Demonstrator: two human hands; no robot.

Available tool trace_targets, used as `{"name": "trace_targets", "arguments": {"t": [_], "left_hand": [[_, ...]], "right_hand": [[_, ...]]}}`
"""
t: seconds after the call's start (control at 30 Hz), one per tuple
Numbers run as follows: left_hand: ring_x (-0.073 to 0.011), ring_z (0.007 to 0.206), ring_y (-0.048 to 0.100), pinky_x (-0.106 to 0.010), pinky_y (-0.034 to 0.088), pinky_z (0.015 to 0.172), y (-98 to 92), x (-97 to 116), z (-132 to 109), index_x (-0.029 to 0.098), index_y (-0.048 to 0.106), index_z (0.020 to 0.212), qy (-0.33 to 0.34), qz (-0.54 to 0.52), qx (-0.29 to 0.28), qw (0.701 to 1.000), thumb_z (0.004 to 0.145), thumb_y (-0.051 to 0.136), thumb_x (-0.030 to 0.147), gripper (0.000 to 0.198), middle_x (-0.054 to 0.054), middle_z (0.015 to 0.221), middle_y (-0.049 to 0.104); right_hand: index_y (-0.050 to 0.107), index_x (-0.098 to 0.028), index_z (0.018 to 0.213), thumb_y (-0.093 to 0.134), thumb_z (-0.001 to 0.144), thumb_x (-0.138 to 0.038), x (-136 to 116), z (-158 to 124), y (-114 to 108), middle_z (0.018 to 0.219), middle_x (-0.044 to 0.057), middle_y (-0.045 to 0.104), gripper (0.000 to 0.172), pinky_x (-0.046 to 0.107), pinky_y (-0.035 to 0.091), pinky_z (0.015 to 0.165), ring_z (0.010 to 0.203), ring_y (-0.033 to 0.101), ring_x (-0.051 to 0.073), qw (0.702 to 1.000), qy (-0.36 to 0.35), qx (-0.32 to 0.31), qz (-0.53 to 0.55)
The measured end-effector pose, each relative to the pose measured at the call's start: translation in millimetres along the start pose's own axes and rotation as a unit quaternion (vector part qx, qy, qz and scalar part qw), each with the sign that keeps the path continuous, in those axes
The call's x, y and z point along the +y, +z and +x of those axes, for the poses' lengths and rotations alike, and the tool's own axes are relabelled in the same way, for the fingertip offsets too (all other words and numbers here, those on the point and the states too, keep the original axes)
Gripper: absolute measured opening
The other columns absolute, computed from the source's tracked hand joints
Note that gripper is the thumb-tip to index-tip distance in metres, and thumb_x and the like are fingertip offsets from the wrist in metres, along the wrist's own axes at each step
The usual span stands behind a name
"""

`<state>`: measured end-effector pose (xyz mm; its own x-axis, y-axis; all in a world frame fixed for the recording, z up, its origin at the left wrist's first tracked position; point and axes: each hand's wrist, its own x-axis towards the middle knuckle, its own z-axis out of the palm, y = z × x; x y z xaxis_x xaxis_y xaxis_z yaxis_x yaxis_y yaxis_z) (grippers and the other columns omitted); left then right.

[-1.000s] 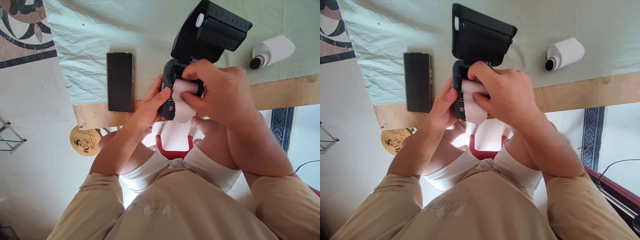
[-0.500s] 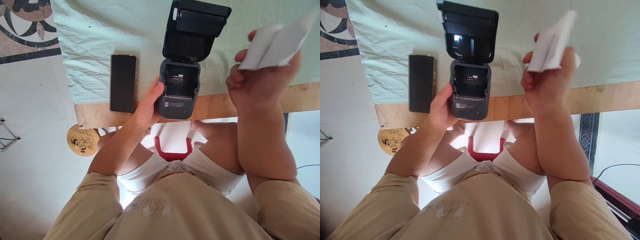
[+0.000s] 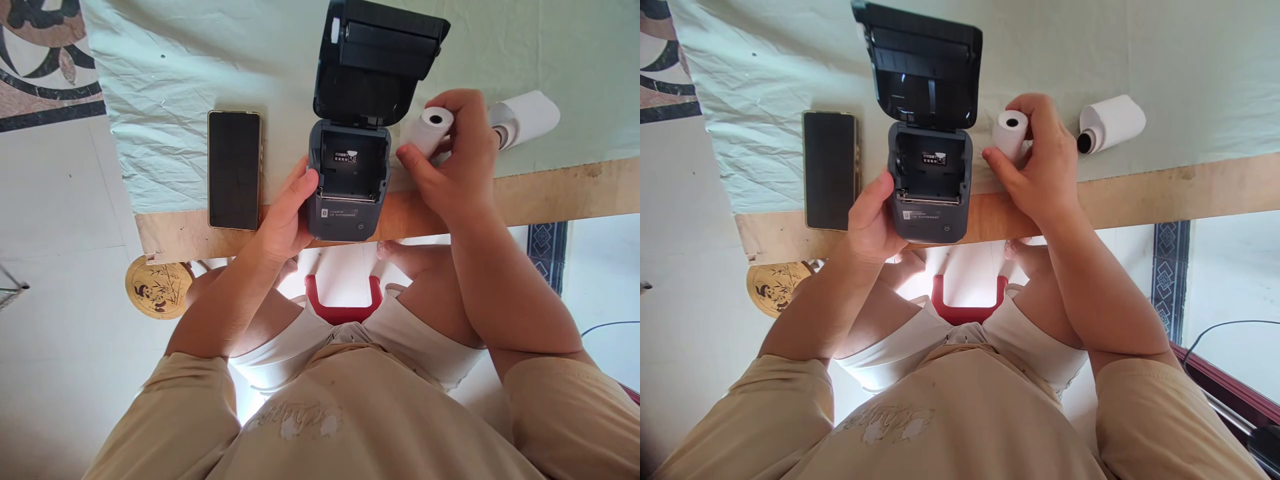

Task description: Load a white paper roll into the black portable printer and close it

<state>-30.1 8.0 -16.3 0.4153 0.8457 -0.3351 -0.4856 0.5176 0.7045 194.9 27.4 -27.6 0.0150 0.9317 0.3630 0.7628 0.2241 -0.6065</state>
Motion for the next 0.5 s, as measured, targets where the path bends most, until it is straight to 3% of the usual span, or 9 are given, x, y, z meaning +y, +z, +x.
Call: {"name": "trace_targets", "arguments": {"t": [0.17, 0.3, 0.37, 0.43, 0.5], "left_hand": [[-0.0203, 0.110, 0.065, -0.034, 0.054, 0.094, 0.3, -0.1, 0.9, 0.022, 0.066, 0.096, 0.008, 0.006, -0.003, 1.000, 0.085, 0.052, 0.039, 0.025, 0.000, 0.084, 0.070], [-0.0208, 0.114, 0.062, -0.035, 0.055, 0.094, 0.5, -0.3, 0.4, 0.024, 0.065, 0.099, 0.001, 0.010, -0.014, 1.000, 0.086, 0.050, 0.040, 0.025, -0.001, 0.090, 0.071], [-0.0212, 0.118, 0.060, -0.034, 0.054, 0.096, 1.0, -0.4, -0.1, 0.023, 0.064, 0.100, -0.003, 0.002, -0.008, 1.000, 0.086, 0.052, 0.040, 0.025, -0.002, 0.093, 0.071], [-0.0214, 0.121, 0.059, -0.034, 0.053, 0.097, 2.1, -0.4, -0.6, 0.022, 0.064, 0.098, -0.006, -0.016, 0.013, 1.000, 0.085, 0.054, 0.038, 0.023, -0.002, 0.095, 0.071], [-0.0214, 0.124, 0.057, -0.033, 0.053, 0.098, 3.5, -0.3, -1.1, 0.022, 0.064, 0.093, -0.009, -0.038, 0.036, 0.999, 0.084, 0.055, 0.035, 0.019, -0.001, 0.097, 0.069]], "right_hand": [[0.051, -0.034, 0.113, 0.069, 0.067, -0.020, -1.4, 1.1, 0.9, 0.103, -0.002, 0.066, 0.052, 0.035, 0.049, 0.072, 0.077, 0.058, 0.017, 1.000, 0.012, 0.001, -0.019], [0.051, -0.036, 0.109, 0.065, 0.068, -0.019, -3.1, 0.6, 5.5, 0.097, -0.005, 0.069, 0.046, 0.035, 0.046, 0.066, 0.067, 0.056, 0.017, 0.999, 0.023, -0.028, -0.035], [0.049, -0.037, 0.113, 0.066, 0.066, -0.019, -3.8, 1.0, 2.3, 0.103, -0.004, 0.068, 0.053, 0.036, 0.046, 0.065, 0.074, 0.059, 0.019, 0.999, 0.007, -0.038, -0.016], [0.048, -0.033, 0.117, 0.065, 0.066, -0.019, -0.9, 2.7, -9.0, 0.110, 0.000, 0.065, 0.055, 0.035, 0.043, 0.066, 0.086, 0.061, 0.021, 1.000, -0.014, -0.003, -0.002], [0.052, -0.026, 0.109, 0.055, 0.072, -0.016, 8.8, 5.7, -27.6, 0.106, 0.004, 0.061, 0.039, 0.034, 0.038, 0.066, 0.086, 0.059, 0.019, 0.996, 0.003, 0.091, -0.010]]}}
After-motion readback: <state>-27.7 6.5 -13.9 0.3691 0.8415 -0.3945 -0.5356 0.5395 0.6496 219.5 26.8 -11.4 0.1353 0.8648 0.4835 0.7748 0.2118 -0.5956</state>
